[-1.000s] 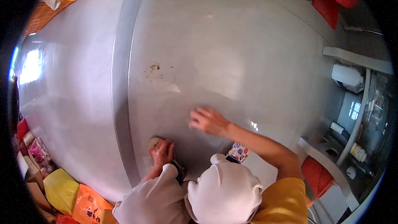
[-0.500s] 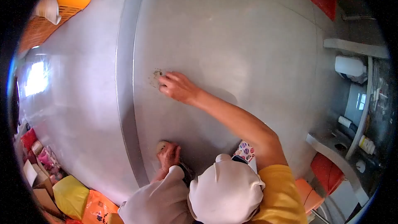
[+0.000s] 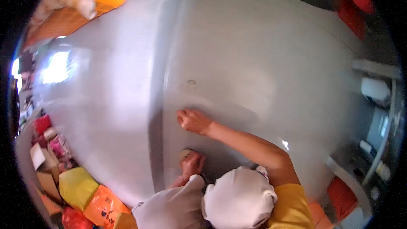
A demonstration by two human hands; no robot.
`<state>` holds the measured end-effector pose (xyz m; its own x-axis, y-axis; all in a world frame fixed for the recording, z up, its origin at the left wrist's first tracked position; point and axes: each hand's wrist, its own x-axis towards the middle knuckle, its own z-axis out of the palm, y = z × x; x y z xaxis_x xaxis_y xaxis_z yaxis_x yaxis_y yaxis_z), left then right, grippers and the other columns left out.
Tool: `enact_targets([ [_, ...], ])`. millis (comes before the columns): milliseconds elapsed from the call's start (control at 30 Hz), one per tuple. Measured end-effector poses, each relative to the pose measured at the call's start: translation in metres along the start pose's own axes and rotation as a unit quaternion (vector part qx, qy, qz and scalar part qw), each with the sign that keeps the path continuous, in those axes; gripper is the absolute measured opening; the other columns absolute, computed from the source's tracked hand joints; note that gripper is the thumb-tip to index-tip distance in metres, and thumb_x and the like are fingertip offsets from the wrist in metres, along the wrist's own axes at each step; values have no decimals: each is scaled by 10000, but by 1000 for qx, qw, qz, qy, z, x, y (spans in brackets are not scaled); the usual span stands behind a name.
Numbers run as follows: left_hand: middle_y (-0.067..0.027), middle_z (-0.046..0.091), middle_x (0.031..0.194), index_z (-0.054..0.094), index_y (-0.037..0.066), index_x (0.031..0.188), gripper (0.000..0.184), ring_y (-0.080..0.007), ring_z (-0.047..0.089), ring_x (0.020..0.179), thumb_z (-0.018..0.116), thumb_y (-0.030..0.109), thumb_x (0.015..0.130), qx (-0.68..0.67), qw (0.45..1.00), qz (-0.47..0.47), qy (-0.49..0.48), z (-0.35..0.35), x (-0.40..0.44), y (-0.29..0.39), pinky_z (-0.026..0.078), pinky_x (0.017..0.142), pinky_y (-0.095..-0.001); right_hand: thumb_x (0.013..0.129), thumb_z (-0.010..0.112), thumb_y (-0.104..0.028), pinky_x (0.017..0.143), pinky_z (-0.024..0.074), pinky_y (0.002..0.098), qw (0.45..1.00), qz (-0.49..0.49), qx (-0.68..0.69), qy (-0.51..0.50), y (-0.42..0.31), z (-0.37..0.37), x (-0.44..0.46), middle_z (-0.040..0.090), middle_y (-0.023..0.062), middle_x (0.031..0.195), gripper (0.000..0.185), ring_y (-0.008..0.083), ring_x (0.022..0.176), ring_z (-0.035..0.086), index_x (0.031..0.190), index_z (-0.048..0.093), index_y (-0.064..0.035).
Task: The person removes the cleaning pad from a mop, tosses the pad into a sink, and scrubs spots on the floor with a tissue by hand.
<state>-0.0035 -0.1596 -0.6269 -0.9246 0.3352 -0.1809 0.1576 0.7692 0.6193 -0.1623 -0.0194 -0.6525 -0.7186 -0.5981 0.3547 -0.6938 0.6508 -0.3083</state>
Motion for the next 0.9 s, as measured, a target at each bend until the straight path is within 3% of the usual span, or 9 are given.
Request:
enact_targets([
  [133, -124, 563, 703, 567, 84, 734, 162, -327, 564, 640, 629, 223, 789, -8, 998, -14, -57, 10, -8, -13, 456, 571, -422, 789, 518, -95, 607, 510, 400, 985, 107, 138, -5, 25, 32, 34, 530, 132, 810, 66, 290, 710, 577, 818, 544, -42],
  [267, -123, 563, 788, 527, 72, 800, 105, -335, 575, 688, 573, 166, 809, -58, 998, 9, -11, -4, -2, 3, 467, 569, -446, 748, 556, -76, 648, 518, 380, 993, 77, 19, -91, 44, 9, 54, 513, 114, 898, 114, 267, 858, 566, 859, 562, -54],
  [333, -128, 564, 784, 520, 72, 809, 112, -336, 582, 697, 566, 173, 818, -58, 998, 5, -11, -5, -3, 4, 476, 562, -443, 725, 567, -88, 661, 518, 371, 992, 93, 16, -85, 44, 1, 57, 504, 90, 880, 129, 256, 855, 564, 849, 574, -51],
  [567, -130, 581, 811, 530, 73, 831, 138, -330, 595, 722, 557, 208, 837, -42, 999, -12, -28, -2, -4, 3, 488, 570, -442, 722, 556, -97, 712, 476, 330, 996, -79, 45, -2, 25, 1, 78, 496, 32, 836, 55, 202, 814, 507, 730, 609, -83],
  [700, -146, 576, 809, 523, 75, 828, 127, -350, 587, 754, 560, 197, 823, -81, 995, -50, -15, -19, 2, 18, 475, 610, -467, 735, 553, -115, 760, 432, 327, 993, -105, 39, 19, 41, 7, 74, 517, 4, 869, 132, 198, 844, 497, 806, 662, -95],
  [733, -160, 556, 777, 506, 67, 792, 115, -373, 563, 707, 556, 169, 812, -42, 992, -88, -77, 4, -7, 1, 452, 584, -462, 725, 557, -120, 789, 411, 327, 992, -117, 34, 14, 44, 14, 74, 532, 1, 900, 148, 192, 881, 495, 826, 665, -106],
  [800, -104, 554, 696, 564, 90, 756, 108, -297, 554, 618, 611, 179, 794, -105, 994, 24, -10, 48, -29, -42, 451, 546, -403, 727, 550, -125, 839, 386, 328, 993, -112, 15, -22, 48, 20, 73, 542, -3, 933, 167, 182, 936, 483, 847, 665, -119],
  [833, -140, 518, 685, 490, 72, 726, 131, -344, 531, 631, 566, 146, 803, -95, 995, 7, -12, 17, -10, -12, 429, 562, -449, 733, 545, -128, 845, 383, 331, 992, -113, 12, -47, 50, 10, 75, 543, -3, 931, 158, 181, 937, 483, 845, 656, -121],
  [900, -120, 552, 690, 544, 83, 729, 132, -299, 563, 627, 613, 164, 807, -64, 998, 7, 7, 3, -4, -2, 458, 555, -405, 740, 539, -127, 842, 381, 327, 996, -78, -7, -42, 54, 8, 73, 547, -9, 934, 134, 182, 933, 491, 820, 646, -128],
])
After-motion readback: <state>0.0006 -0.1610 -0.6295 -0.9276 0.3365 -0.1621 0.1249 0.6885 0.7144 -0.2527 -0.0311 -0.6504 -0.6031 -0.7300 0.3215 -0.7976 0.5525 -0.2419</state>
